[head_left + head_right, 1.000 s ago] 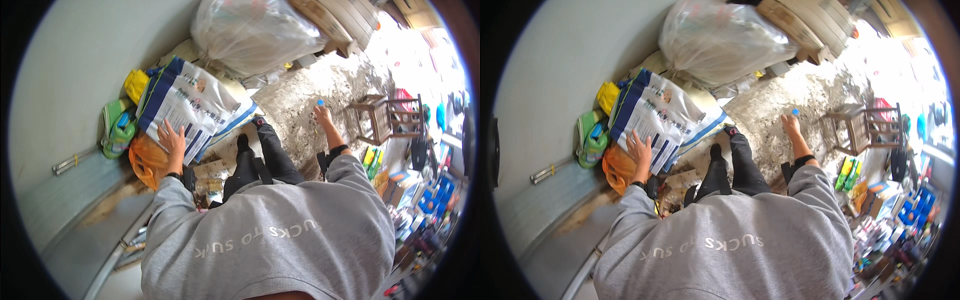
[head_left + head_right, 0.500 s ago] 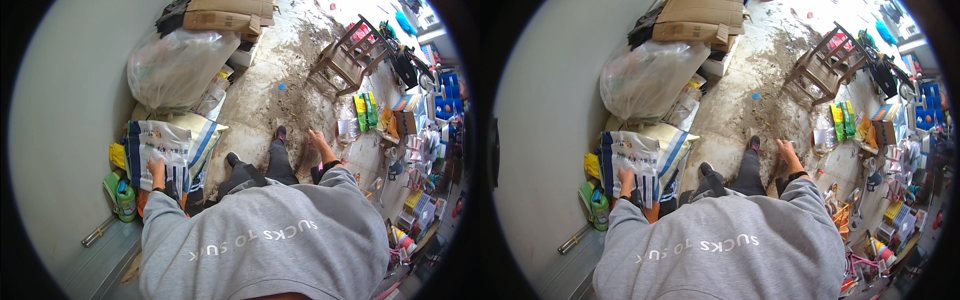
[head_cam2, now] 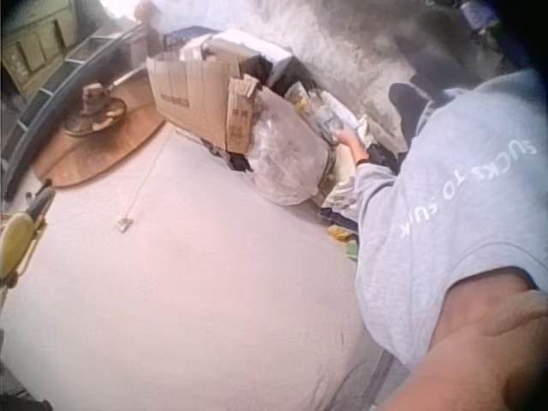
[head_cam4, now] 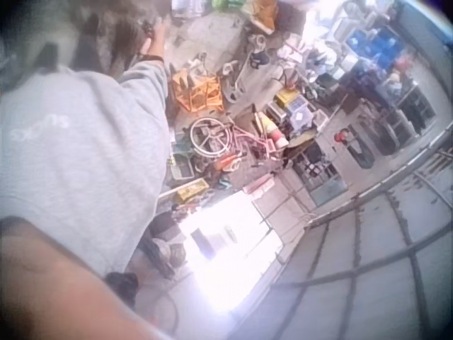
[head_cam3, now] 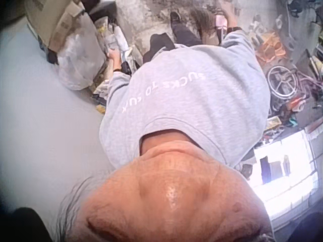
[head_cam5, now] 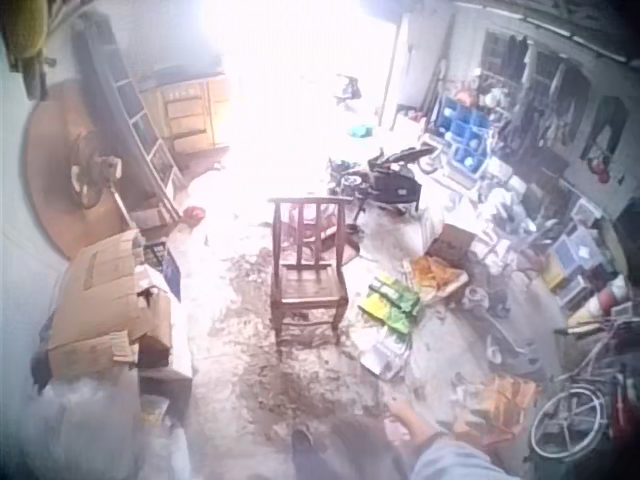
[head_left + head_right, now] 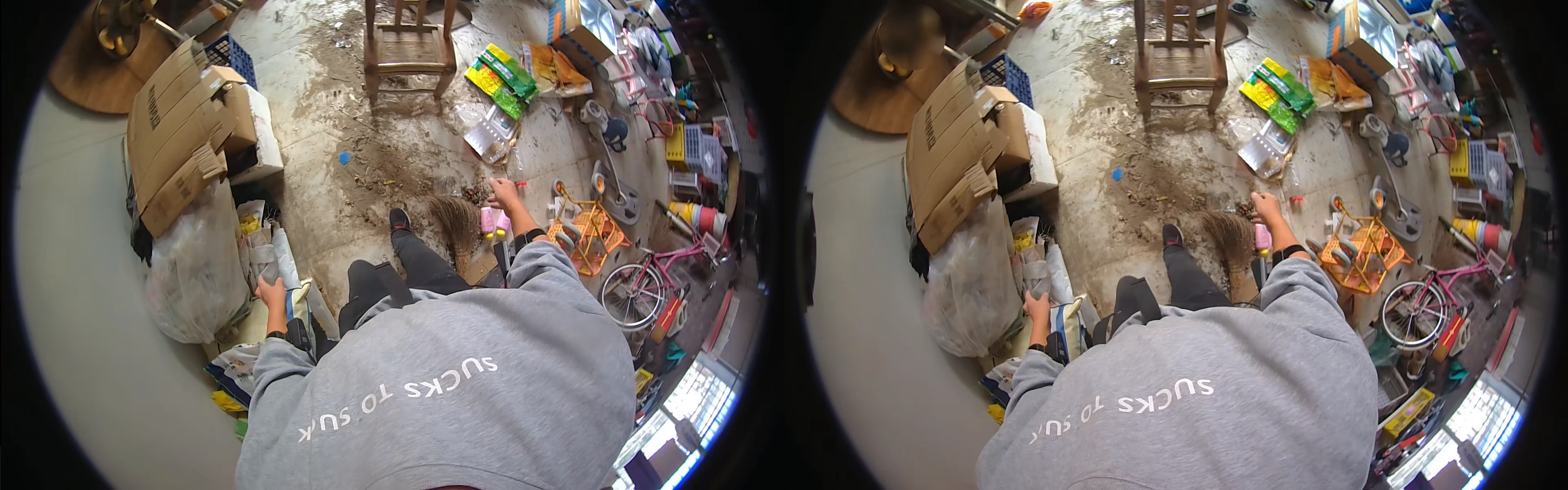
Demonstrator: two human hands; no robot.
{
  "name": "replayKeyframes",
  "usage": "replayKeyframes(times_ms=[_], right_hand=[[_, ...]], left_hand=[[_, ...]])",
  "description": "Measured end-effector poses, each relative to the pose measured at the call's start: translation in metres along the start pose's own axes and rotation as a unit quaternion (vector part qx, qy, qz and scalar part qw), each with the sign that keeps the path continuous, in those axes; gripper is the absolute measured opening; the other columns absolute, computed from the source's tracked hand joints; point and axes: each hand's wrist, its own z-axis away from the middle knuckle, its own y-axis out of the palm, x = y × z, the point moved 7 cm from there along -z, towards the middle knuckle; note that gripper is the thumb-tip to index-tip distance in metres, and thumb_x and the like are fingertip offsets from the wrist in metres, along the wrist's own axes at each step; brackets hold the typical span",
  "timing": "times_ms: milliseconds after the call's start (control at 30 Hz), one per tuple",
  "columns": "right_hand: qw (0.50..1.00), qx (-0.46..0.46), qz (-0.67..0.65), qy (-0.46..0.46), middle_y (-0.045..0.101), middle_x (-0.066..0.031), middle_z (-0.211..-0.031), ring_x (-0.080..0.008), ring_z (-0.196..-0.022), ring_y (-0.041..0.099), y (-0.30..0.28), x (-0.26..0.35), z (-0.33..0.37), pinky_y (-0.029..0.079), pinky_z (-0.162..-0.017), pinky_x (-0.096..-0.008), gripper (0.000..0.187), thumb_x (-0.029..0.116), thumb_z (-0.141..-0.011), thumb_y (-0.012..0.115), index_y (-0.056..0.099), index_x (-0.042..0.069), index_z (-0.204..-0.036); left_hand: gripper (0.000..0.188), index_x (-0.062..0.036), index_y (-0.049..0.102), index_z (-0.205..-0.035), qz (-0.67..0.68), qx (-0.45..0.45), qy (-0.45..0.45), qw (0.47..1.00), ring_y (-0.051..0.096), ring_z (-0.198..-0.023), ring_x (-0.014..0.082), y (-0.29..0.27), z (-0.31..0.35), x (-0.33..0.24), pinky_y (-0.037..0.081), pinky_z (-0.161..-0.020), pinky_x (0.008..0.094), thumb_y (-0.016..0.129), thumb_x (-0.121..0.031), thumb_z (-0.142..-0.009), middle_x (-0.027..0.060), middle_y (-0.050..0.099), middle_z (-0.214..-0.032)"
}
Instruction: The person clears a cluttered room by folding and stacking cardboard boxes, moving large sacks, sweeping debris with a broom, and relocating plastic containers and a red box. The person places items into piles and moves them to different areas of the room.
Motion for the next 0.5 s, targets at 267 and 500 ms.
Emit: replayKeyframes(times_ms=[267,500], right_hand=[[0.983,-0.100,-0.129,0.078,0.065,-0.0095,-0.096,-0.0146,-0.067,0.065,-0.026,-0.107,0.009,0.053,-0.052,-0.0293,0.042,0.030,-0.089,0.060,0.056,0.003,-0.120],[0.962,-0.119,-0.132,0.208,0.062,-0.0143,-0.109,-0.0184,-0.074,0.062,0.018,-0.282,0.030,0.054,-0.060,-0.0351,0.060,0.022,-0.083,0.068,0.045,-0.002,-0.133]], left_hand=[[0.061,0.0001,0.042,-0.138,0.083,0.309,0.172,0.932,0.064,-0.082,0.0174,0.128,-0.057,-0.304,0.050,-0.064,0.0295,0.063,-0.020,-0.084,0.0117,0.064,-0.101],[0.058,-0.0005,0.042,-0.137,0.028,0.468,0.181,0.864,0.063,-0.080,0.0155,0.286,0.052,-0.448,0.047,-0.060,0.0272,0.062,-0.020,-0.086,0.0112,0.061,-0.110]])
